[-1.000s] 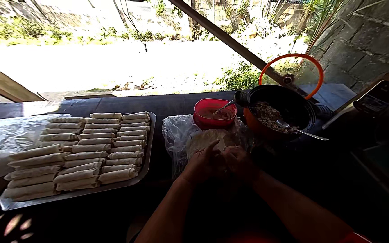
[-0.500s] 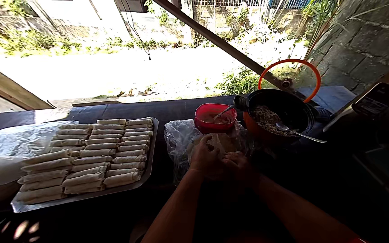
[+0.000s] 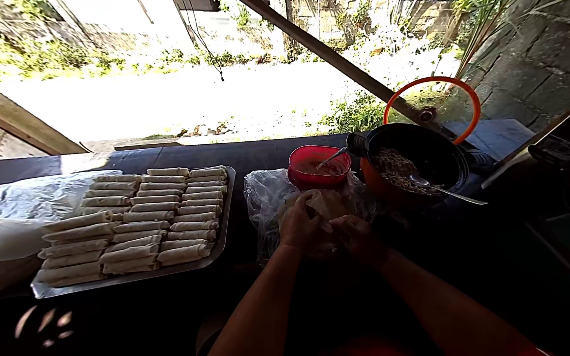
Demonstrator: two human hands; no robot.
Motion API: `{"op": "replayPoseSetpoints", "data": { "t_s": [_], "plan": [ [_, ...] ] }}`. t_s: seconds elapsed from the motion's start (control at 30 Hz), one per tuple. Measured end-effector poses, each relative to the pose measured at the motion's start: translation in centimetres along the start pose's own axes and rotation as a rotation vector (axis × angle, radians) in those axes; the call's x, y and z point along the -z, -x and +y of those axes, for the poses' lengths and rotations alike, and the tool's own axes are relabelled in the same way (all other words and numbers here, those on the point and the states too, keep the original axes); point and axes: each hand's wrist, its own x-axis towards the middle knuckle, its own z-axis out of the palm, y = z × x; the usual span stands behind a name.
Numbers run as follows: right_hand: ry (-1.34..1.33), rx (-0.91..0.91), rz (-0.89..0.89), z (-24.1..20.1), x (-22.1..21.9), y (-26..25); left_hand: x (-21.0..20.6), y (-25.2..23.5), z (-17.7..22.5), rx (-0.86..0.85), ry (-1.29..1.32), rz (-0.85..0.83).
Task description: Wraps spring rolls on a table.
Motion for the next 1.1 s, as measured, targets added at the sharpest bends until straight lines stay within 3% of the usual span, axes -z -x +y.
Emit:
{"op": "replayPoseSetpoints", "data": {
  "t_s": [0.13, 0.3, 0.47, 0.57, 0.73, 1.1],
  "plan": [
    [0.032, 0.012, -0.035, 0.0, 0.2, -0.2, -0.1, 0.3, 0.1, 0.000, -0.011, 0.039],
    [0.073, 0.027, -0.203, -0.2, 1.2, -1.7, 0.0, 0.6, 0.1, 0.015, 0.033, 0.061],
    [0.031, 0.014, -0.331, 0.4, 1.8, -3.0, -0.3, 1.0, -0.5, -0.127, 0.103, 0.071],
    [-0.009, -0.026, -0.448, 0.7, 2.3, -4.1, 0.9, 1.9, -0.7, -0.285, 0.199, -0.053],
    [-0.149, -0.168, -0.622, 0.9, 3.1, -6.4, 2.3, 3.4, -1.3, -0.348, 0.059, -0.219],
    [-0.180, -0.111, -0.607, 2.2, 2.4, -6.8, 1.1, 3.0, -1.7, -0.312, 0.057, -0.162]
  ]
}}
